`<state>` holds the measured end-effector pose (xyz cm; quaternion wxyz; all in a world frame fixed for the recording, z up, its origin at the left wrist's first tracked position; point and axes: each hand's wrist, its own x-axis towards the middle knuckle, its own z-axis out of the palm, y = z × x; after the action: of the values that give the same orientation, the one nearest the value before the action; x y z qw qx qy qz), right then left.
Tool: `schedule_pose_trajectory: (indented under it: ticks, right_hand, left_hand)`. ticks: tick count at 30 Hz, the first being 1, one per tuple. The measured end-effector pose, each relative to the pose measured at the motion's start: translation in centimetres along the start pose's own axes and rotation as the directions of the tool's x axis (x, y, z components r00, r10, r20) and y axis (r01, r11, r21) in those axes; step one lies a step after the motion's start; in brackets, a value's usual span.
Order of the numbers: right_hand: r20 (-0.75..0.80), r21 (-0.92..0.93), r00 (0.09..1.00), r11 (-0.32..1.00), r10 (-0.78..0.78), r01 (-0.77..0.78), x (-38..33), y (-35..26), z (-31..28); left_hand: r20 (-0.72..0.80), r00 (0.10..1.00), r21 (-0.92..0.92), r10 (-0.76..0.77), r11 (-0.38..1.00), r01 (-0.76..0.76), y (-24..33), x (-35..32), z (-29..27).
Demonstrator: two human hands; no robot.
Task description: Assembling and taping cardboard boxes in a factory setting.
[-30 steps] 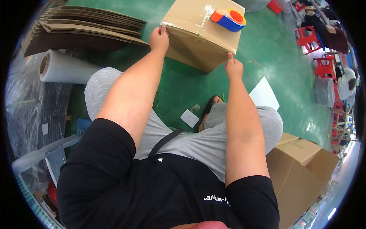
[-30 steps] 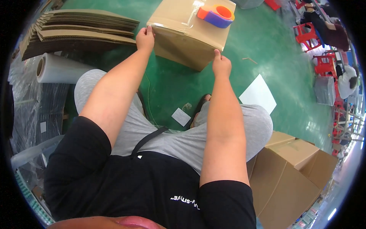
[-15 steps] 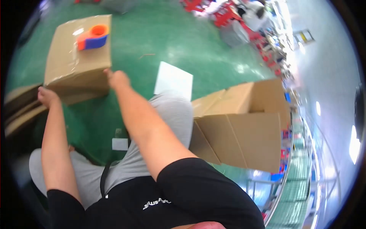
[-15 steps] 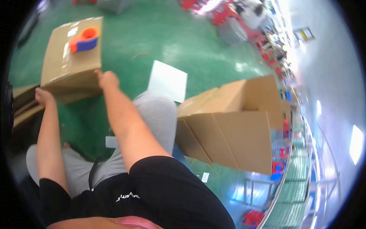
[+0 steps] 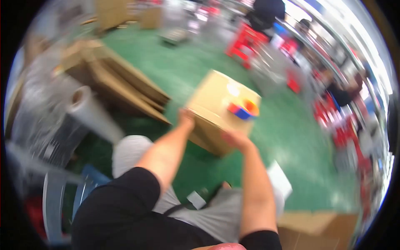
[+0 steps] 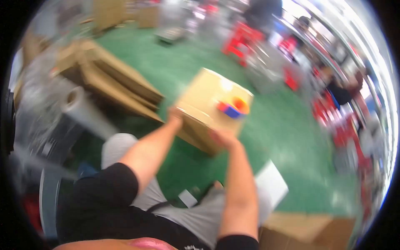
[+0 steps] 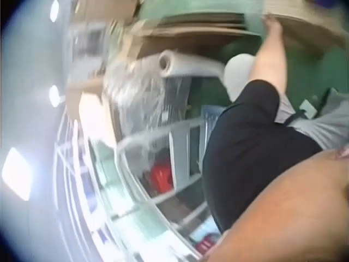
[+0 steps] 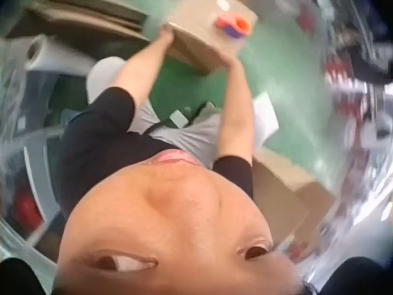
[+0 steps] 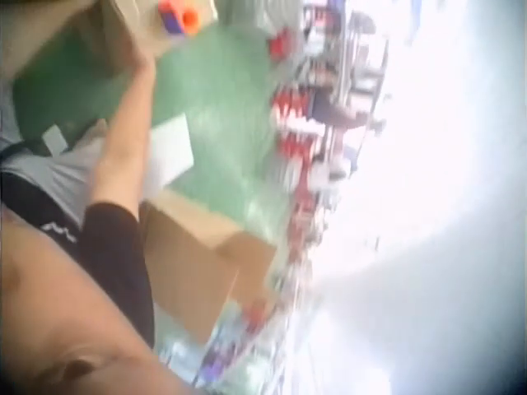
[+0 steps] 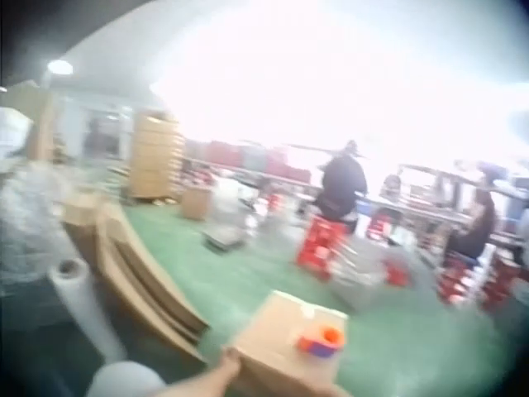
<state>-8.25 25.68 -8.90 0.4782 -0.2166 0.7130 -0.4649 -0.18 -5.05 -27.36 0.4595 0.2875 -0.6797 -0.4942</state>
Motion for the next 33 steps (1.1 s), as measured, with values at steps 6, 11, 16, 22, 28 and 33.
schedule_pose_trajectory:
  ticks: [6, 11, 16, 22, 28, 33]
  right_hand:
    - [-0.342, -0.650, 0.885, 0.760, -0.315, 0.019, -8.0, -6.4, -7.1]
    - [-0.425, -0.900, 0.673, 0.362, -0.606, -0.242, -7.6, -3.9, -3.8]
    - [-0.610, -0.748, 0.673, 0.584, -0.419, -0.315, -6.5, -2.9, -7.2]
    - [-0.234, -0.931, 0.642, 0.358, -0.731, 0.068, -9.0, -3.5, -7.3]
    - [-0.258, -0.891, 0.450, 0.391, -0.855, 0.231, -7.0, -4.6, -4.5]
    - [-0.849, -0.511, -0.055, 0.790, -0.526, 0.340, -1.3, 1.4, -13.5]
  left_hand:
    - [0.247, 0.775, 0.071, -0.582, 0.808, 0.585, 10.6, -6.1, 1.5]
    - [0.525, 0.525, 0.294, -0.670, 0.722, 0.627, 13.1, -3.3, -2.9]
    - [0.532, -0.057, 0.843, -0.845, 0.522, 0.126, 17.7, 0.2, -7.5]
    - [0.282, -0.376, 0.817, -0.883, 0.426, -0.389, 21.6, -3.7, -7.1]
    - [0.305, -0.350, 0.523, -0.886, 0.463, -0.716, 8.9, -6.7, -8.0]
    - [0.480, -0.093, 0.782, -0.872, 0.473, -0.405, 15.4, -6.6, -1.4]
